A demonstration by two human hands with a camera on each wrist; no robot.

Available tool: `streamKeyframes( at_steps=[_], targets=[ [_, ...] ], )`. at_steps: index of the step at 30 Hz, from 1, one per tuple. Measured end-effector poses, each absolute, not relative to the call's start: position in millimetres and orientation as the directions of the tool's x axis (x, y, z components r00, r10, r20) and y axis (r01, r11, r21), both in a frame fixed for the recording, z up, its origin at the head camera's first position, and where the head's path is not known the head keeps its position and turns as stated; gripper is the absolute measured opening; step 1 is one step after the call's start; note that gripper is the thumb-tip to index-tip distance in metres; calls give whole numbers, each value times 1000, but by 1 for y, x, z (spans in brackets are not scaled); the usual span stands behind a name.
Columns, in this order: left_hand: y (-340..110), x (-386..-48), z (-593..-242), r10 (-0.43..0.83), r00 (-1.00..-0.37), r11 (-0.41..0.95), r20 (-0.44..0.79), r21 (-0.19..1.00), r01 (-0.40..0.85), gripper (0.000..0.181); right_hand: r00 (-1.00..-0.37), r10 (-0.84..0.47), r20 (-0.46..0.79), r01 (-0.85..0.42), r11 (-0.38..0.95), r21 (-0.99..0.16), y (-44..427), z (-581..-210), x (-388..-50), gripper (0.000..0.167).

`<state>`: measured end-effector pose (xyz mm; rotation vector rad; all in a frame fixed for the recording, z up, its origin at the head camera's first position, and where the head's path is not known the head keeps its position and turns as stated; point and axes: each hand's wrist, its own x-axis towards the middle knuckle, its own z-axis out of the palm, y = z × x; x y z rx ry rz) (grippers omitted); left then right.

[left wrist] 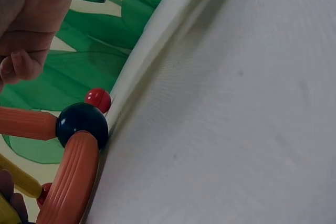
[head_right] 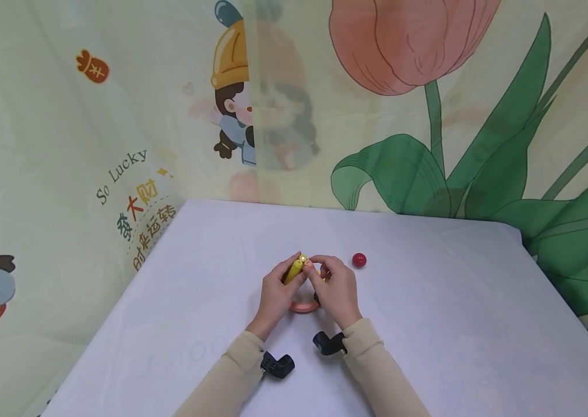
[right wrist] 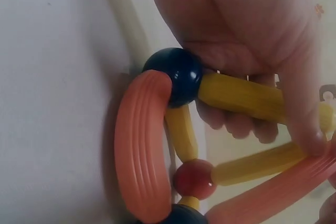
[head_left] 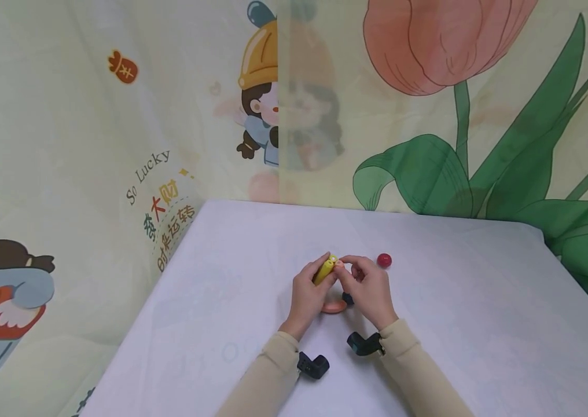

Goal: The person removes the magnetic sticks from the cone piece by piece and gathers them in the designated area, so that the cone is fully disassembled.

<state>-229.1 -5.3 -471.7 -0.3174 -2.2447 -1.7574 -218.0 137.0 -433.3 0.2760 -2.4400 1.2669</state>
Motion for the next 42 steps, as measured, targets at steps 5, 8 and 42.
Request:
streamKeyframes(
  at_steps=[5,8,42],
  targets=[
    [-5,-230,-474,8,-936,257,352,904,342,46,-901,19,434,-337,600,-725,148,-431,-216,22],
    [-6,-230,-474,8,-935,243,354,906,346,44,-907,42,418,-306,617,-725,157,-430,-213,22],
    [-6,-220,-474,276,-873,747,403,482,459,37,-987,60,149,-76,643,-762,214,-470,-184,21]
  ],
)
